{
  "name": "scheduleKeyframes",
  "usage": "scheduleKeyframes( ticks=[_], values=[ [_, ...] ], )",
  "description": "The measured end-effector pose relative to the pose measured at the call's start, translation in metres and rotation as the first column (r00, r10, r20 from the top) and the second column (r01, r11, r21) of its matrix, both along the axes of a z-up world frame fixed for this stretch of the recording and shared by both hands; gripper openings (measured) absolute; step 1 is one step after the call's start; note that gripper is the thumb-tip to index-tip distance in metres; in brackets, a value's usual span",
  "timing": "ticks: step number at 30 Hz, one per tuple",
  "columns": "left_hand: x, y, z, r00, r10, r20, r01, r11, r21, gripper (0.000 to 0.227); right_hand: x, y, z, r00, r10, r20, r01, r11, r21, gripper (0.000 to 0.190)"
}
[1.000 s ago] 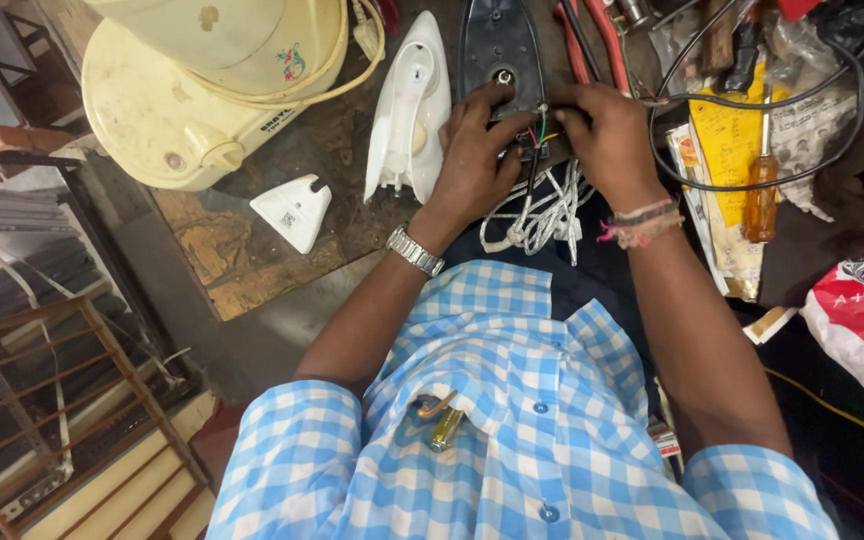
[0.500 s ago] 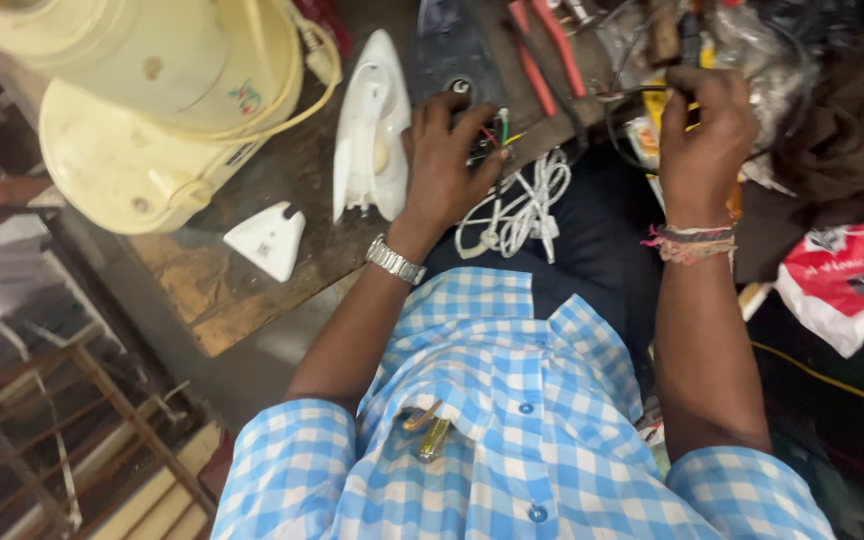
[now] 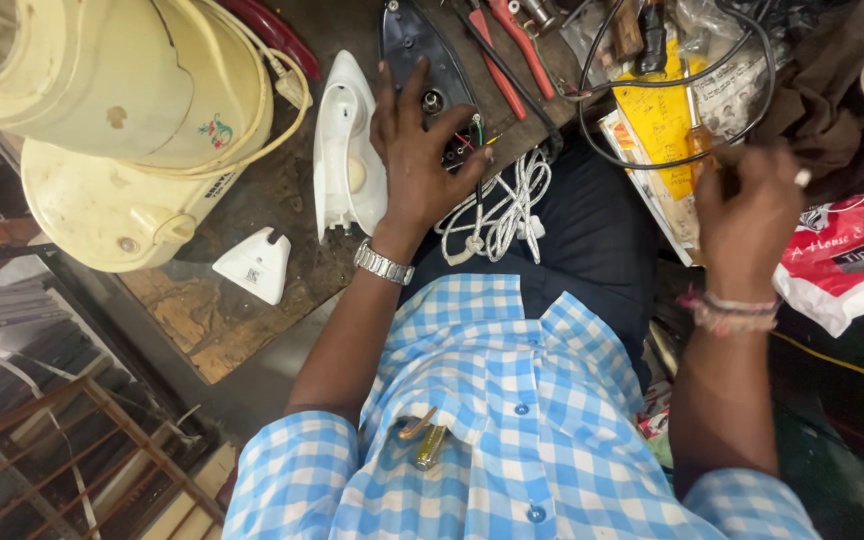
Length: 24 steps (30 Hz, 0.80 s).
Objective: The person uses a screwdriver to adjust screws on a white power strip and then on a disassembled electric iron. They handle the iron's power cord, strip the wire ends, and connect them to the iron's internal terminals.
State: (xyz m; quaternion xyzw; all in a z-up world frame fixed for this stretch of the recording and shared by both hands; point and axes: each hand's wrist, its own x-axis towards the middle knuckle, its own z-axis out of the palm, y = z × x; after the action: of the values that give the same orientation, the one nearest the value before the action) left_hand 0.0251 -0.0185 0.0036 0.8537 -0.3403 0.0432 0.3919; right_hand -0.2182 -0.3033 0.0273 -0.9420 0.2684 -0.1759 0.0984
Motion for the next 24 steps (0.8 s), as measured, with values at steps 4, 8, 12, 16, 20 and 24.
scheduleKeyframes(
  ticks=[4,8,12,16,20,24],
  values=[
    [0.010,-0.007,-0.008,0.996,-0.062,-0.070,0.066,0.996,0.053,0.044,-0.020,0.019,-0.015,0.998,-0.033,-0.060,0.026,0.994,-0.104,0.045],
    [0.010,-0.003,-0.016,0.987,-0.074,-0.142,0.087,0.992,0.088,0.045,-0.027,0.011,-0.046,0.995,-0.074,0.070,0.072,0.997,0.035,0.038],
    [0.012,-0.008,-0.012,0.989,-0.069,-0.131,0.081,0.992,0.094,0.047,-0.051,-0.002,-0.053,0.967,-0.083,0.241,0.078,0.996,0.032,0.038],
    [0.010,-0.007,-0.010,0.985,-0.060,-0.163,0.076,0.992,0.097,0.051,-0.099,-0.008,-0.026,0.875,-0.167,0.454,0.040,0.960,0.276,0.030],
    [0.010,-0.008,-0.005,0.982,-0.054,-0.181,0.075,0.991,0.113,0.049,-0.112,0.007,0.015,0.690,-0.426,0.586,0.059,0.839,0.540,0.036],
    [0.012,-0.009,-0.004,0.981,-0.042,-0.189,0.067,0.990,0.127,0.050,-0.069,0.039,0.070,0.684,-0.384,0.620,-0.070,0.812,0.580,0.043]
  ],
)
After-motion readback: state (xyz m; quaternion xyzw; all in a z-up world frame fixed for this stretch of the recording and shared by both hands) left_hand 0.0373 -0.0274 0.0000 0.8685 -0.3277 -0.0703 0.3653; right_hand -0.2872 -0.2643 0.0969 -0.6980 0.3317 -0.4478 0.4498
